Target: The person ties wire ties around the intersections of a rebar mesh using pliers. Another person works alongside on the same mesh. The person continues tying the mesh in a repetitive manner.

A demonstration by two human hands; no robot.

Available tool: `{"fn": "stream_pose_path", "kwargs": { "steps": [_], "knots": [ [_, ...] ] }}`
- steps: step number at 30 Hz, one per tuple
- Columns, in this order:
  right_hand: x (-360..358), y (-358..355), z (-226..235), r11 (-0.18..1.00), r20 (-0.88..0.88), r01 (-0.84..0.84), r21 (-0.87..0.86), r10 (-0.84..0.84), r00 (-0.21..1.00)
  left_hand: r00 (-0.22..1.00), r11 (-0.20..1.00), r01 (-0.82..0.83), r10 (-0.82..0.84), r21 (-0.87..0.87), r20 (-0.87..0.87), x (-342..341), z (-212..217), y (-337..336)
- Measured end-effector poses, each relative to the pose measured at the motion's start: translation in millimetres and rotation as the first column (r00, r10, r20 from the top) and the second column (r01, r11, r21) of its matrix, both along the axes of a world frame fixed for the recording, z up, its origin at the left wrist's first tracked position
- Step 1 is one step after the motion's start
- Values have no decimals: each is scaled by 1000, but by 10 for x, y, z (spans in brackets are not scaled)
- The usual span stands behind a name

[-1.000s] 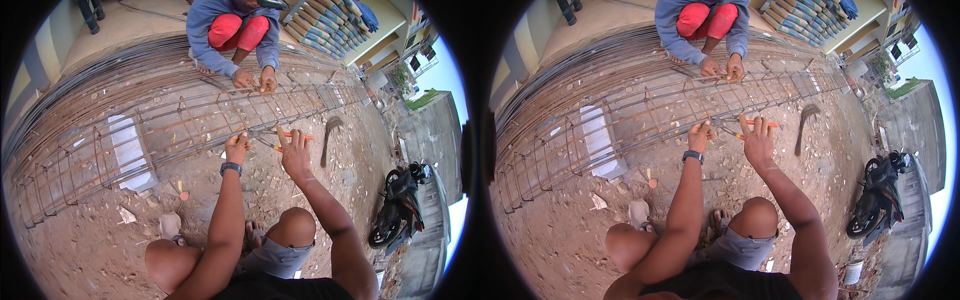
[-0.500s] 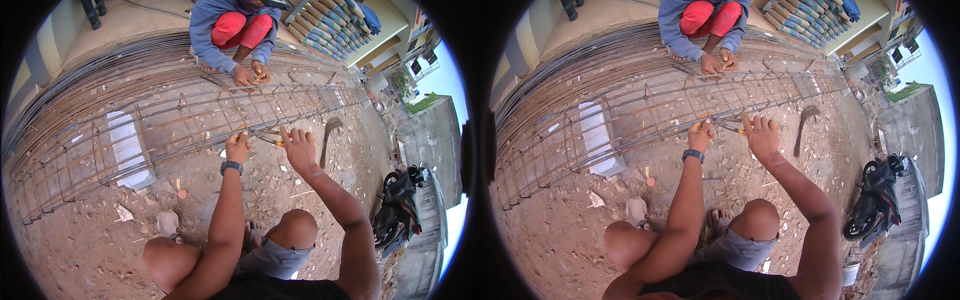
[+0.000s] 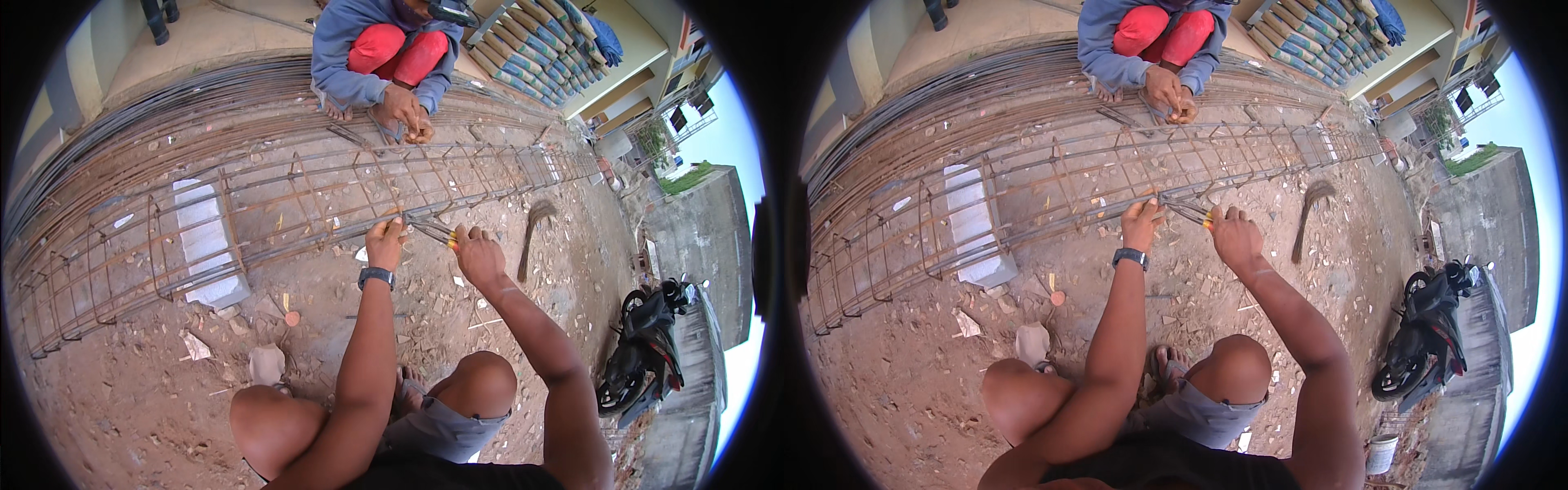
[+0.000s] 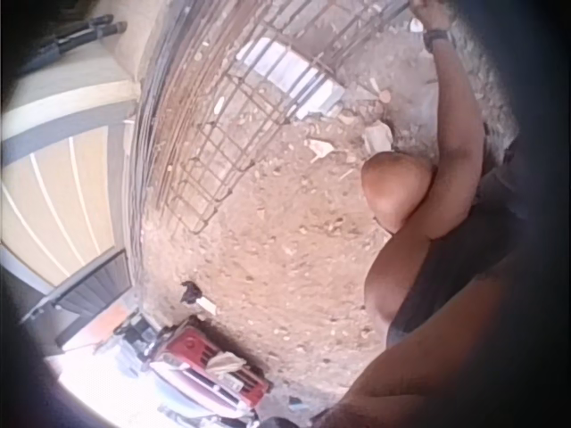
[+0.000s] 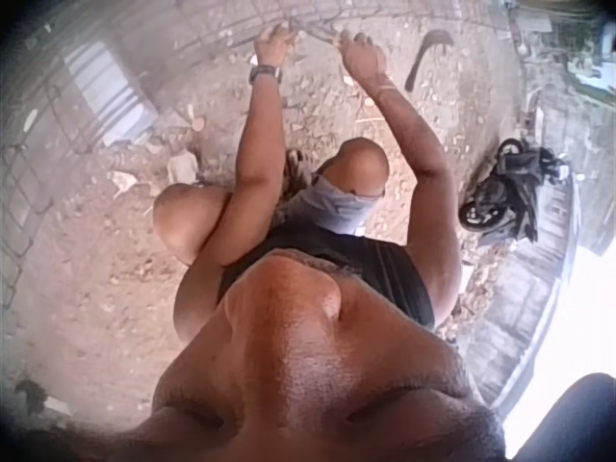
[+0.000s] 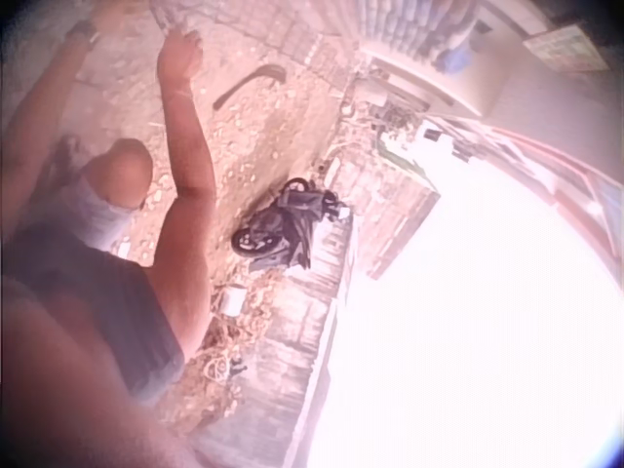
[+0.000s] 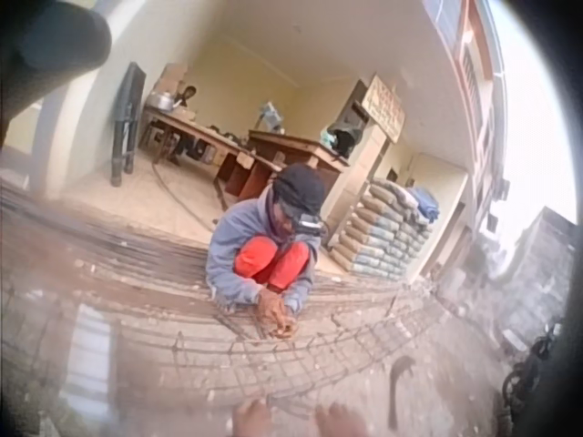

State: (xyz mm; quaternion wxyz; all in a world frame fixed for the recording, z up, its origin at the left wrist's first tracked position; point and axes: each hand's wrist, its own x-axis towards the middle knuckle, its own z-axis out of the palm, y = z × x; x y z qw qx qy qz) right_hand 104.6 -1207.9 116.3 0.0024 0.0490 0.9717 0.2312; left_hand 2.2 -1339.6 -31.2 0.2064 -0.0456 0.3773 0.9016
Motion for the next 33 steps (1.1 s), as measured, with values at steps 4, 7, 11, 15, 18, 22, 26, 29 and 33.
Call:
{"fn": "stream_pose_path", "kwargs": {
  "steps": [4,7,11,15,18,22,26,29,33],
  "knots": [
    [-48,-227,346,424,635,685,-592,-278,721,999,992,-4,-2,130,45,74,36,-7],
    [-60,-85,137,-266,815,784,-561,-9,580,997,968,67,-58,243,-46,-54,-248,-130],
    [-139,-222,387,73,840,838,-540,-20,543,998,982,70,-68,173,-19,-15,-227,-70],
    [-151,-313,705,931,498,256,-260,-97,861,999,990,34,-34,137,-1,25,-141,-15],
    [-403,-256,920,937,327,-325,126,270,906,999,992,18,-13,123,-38,55,-171,-3],
    [-1261,-434,1138,550,400,-741,385,624,671,995,985,-76,84,155,-46,43,-157,17],
    [-2076,-912,1217,587,732,-703,401,256,631,990,984,-112,123,139,-71,105,-100,112],
    [-2171,-866,1182,621,759,-704,346,255,598,989,994,-97,102,51,-108,74,-119,72],
    [-1692,-502,1222,855,643,-469,223,233,730,989,990,-122,127,75,-73,27,-86,60]
  ]
}}
